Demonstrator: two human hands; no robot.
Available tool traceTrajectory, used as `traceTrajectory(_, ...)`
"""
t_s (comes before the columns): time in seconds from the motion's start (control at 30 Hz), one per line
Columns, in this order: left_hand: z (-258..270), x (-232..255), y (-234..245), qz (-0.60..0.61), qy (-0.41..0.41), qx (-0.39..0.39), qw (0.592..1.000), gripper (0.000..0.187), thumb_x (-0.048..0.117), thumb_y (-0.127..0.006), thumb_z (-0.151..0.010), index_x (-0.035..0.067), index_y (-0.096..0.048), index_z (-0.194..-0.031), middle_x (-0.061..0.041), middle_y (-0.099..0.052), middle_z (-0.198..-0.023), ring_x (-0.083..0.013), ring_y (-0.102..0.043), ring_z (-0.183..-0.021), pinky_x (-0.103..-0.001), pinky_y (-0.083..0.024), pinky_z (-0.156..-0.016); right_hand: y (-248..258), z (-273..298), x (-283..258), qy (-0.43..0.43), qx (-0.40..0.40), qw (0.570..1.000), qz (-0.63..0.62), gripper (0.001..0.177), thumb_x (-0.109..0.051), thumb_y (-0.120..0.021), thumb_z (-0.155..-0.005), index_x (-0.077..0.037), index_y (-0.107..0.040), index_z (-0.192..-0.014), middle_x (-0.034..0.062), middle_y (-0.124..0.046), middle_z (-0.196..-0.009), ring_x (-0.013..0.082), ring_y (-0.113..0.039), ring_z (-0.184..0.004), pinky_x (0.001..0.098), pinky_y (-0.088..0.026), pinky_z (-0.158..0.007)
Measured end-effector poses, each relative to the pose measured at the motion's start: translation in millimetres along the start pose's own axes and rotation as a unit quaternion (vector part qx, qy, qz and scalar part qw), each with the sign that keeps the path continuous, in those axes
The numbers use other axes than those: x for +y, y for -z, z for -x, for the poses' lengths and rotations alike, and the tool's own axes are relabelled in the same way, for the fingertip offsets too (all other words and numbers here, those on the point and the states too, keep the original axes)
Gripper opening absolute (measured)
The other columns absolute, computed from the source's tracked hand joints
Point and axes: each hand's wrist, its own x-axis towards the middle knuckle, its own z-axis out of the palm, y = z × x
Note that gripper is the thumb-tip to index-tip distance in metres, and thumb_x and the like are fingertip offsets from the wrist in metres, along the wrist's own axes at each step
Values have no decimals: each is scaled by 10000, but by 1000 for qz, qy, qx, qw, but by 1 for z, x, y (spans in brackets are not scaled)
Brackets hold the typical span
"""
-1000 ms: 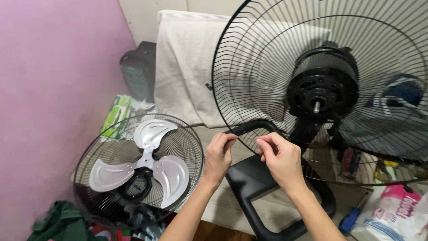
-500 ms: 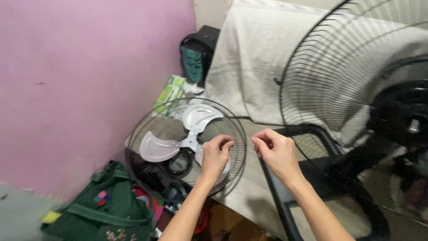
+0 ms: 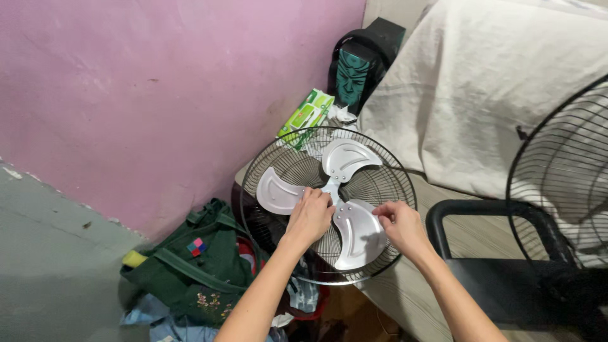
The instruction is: The person assembles a standing fan by attaching the fan blades to the motor hub using a screwdriver, then securing the front and rear wire cages. The fan is moved to a corner and plugged into a wall socket.
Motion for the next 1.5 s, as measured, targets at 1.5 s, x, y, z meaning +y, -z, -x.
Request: traceTrajectory(1.5, -156, -73, 0, 89, 79, -95, 988, 337, 413, -783, -802, 81, -781, -863, -114, -759, -827, -275, -705, -850, -435, -381, -995, -1, -74, -8, -156, 78, 977, -121, 179, -176, -679, -934, -23, -740, -1004, 79, -736, -721, 118, -611, -653, 312, -497, -629)
